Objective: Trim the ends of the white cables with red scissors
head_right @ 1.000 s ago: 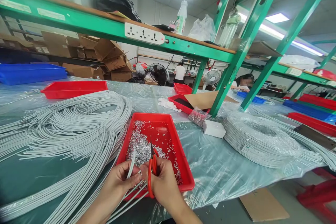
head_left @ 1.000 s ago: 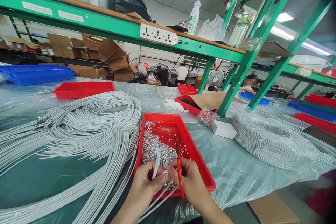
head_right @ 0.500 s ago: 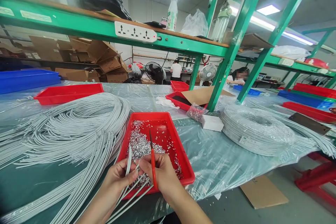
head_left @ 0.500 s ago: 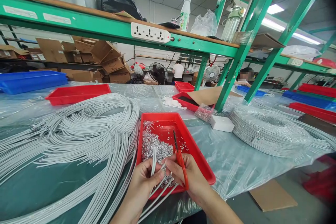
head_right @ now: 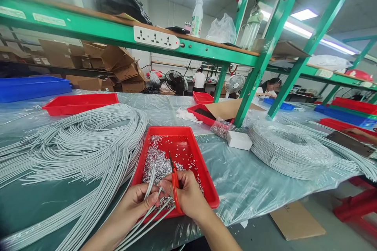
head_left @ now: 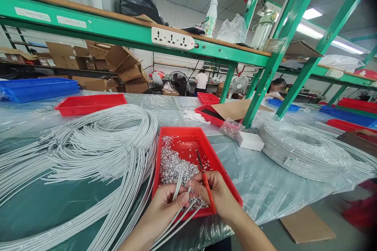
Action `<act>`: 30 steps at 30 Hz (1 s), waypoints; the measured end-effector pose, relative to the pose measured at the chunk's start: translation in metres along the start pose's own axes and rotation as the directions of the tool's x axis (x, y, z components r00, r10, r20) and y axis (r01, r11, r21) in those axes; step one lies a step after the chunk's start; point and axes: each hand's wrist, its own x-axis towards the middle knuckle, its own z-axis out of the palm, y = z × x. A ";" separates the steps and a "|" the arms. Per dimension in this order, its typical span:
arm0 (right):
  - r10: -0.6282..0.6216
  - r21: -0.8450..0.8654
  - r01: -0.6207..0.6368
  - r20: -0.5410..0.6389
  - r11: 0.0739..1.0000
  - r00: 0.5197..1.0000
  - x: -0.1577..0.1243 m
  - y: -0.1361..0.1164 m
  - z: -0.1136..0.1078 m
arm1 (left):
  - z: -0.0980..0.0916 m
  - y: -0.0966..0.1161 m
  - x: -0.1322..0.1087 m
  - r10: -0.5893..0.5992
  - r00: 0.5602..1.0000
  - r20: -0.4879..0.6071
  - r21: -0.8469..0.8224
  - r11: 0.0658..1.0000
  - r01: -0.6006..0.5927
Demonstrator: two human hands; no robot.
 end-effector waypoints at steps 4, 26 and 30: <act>0.044 0.070 -0.045 0.022 0.997 0.999 -0.003 0.003 -0.001 | 0.002 -0.002 0.001 -0.013 1.000 0.006 -0.079 0.997 0.013; 0.379 0.649 -0.416 0.206 0.637 0.902 -0.021 0.021 0.015 | 0.004 0.002 -0.002 0.004 0.999 0.052 -0.240 0.971 0.009; 0.271 0.576 -0.278 0.099 0.769 0.957 -0.019 0.015 0.014 | 0.005 0.011 -0.003 0.012 0.993 0.118 -0.267 0.963 0.020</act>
